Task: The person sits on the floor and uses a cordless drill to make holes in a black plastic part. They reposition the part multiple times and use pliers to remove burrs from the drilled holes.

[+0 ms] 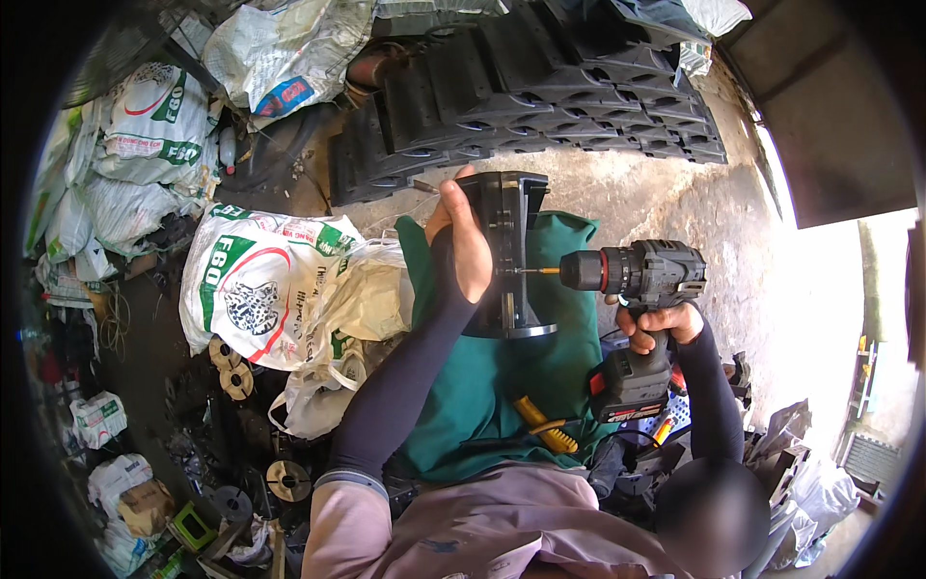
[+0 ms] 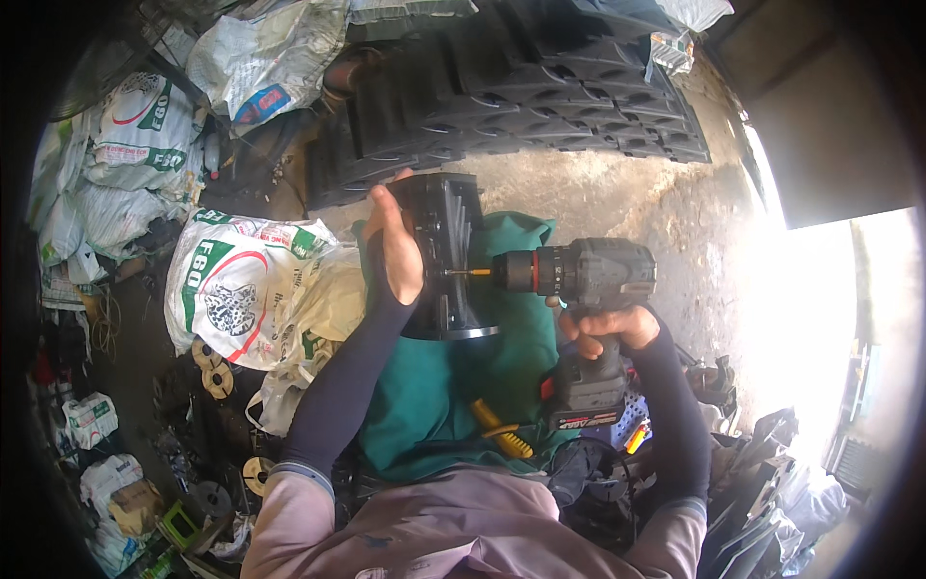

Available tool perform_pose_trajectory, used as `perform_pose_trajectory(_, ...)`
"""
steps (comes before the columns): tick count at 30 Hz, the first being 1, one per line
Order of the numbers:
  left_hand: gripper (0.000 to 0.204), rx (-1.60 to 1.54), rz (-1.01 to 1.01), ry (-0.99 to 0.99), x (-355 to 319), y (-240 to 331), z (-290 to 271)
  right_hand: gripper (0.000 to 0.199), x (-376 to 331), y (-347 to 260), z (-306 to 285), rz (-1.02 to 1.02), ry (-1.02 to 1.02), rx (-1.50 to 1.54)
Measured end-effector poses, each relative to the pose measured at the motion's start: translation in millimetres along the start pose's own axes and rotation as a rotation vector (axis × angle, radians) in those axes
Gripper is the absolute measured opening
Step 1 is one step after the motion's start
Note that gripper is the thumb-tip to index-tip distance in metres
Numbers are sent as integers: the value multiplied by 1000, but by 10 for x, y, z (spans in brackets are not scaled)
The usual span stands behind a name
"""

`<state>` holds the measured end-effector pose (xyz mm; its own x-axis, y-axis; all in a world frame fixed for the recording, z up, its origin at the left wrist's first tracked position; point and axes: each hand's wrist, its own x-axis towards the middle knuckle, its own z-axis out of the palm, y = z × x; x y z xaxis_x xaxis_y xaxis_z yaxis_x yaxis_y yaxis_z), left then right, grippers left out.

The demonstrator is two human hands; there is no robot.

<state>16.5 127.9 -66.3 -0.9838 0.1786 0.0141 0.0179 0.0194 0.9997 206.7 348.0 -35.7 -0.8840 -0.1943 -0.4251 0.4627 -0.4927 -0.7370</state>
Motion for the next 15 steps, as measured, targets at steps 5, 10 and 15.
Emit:
perform_pose_trajectory(5,69,9,-92,-17,-31,71,8,51,-36,16,34,34,39,-38)
perform_pose_trajectory(10,68,-64,-52,-51,-42,2,2,47,-82,53,67,47,79,11)
perform_pose_trajectory(15,65,-119,-124,-38,-35,-25,-2,55,-73,69,1,51,-6,-1)
